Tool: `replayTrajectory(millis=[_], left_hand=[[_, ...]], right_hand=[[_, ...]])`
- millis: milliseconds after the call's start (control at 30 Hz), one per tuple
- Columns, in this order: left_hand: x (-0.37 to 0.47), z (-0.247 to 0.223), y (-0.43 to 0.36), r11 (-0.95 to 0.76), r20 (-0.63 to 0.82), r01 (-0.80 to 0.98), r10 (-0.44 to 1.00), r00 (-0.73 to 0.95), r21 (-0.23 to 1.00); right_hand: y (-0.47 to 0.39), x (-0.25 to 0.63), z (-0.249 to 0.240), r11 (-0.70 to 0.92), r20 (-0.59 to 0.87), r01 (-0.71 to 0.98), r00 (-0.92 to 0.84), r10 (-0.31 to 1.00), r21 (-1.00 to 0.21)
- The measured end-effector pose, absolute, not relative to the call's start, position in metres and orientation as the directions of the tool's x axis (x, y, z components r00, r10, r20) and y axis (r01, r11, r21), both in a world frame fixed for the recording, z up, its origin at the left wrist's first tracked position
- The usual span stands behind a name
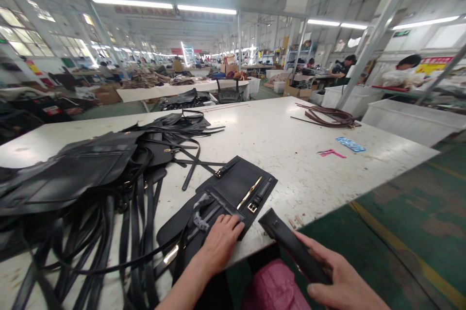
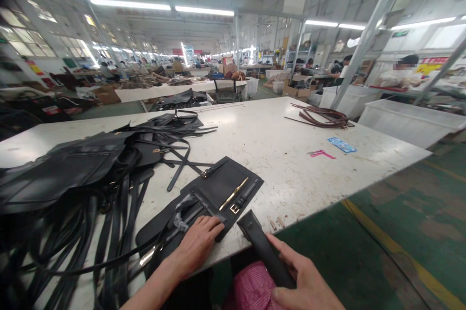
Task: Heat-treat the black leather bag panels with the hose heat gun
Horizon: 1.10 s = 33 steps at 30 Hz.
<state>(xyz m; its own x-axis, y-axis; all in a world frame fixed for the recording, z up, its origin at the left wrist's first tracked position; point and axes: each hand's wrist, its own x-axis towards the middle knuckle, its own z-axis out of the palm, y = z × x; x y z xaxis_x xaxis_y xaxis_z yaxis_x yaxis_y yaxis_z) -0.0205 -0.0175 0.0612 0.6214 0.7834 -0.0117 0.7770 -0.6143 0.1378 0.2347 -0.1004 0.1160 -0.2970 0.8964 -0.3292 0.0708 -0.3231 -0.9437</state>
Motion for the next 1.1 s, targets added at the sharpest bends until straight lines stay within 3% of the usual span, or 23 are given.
replayTrajectory(millis=[100, 200, 367, 567, 867, 1100], left_hand=[[-0.016, 0.08, -0.002, -0.726, -0.162, 0.686, 0.672, 0.722, 0.049], [-0.004, 0.087, 0.007, -0.741, -0.274, 0.672, 0.649, 0.709, -0.017], [0.027, 0.079, 0.012, -0.662, -0.363, 0.748, 0.709, 0.605, -0.046], [0.053, 0.07, 0.019, -0.5, -0.44, 0.861, 0.797, 0.414, -0.096], [0.035, 0.08, 0.009, -0.475, -0.379, 0.88, 0.811, 0.446, 0.02], [0.049, 0.069, 0.027, -0.197, -0.491, 0.972, 0.838, 0.237, 0.131]], right_hand=[[-0.101, 0.241, 0.109, -0.277, -0.3, 0.121, -0.257, 0.919, -0.953], [-0.103, 0.246, 0.105, -0.273, -0.301, 0.143, -0.236, 0.924, -0.951], [-0.108, 0.254, 0.105, -0.243, -0.233, 0.004, -0.297, 0.926, -0.97], [-0.107, 0.254, 0.106, -0.276, -0.256, -0.028, -0.294, 0.921, -0.961], [-0.107, 0.25, 0.098, -0.247, -0.207, -0.077, -0.341, 0.917, -0.966], [-0.115, 0.257, 0.096, -0.264, -0.225, -0.069, -0.347, 0.911, -0.962]])
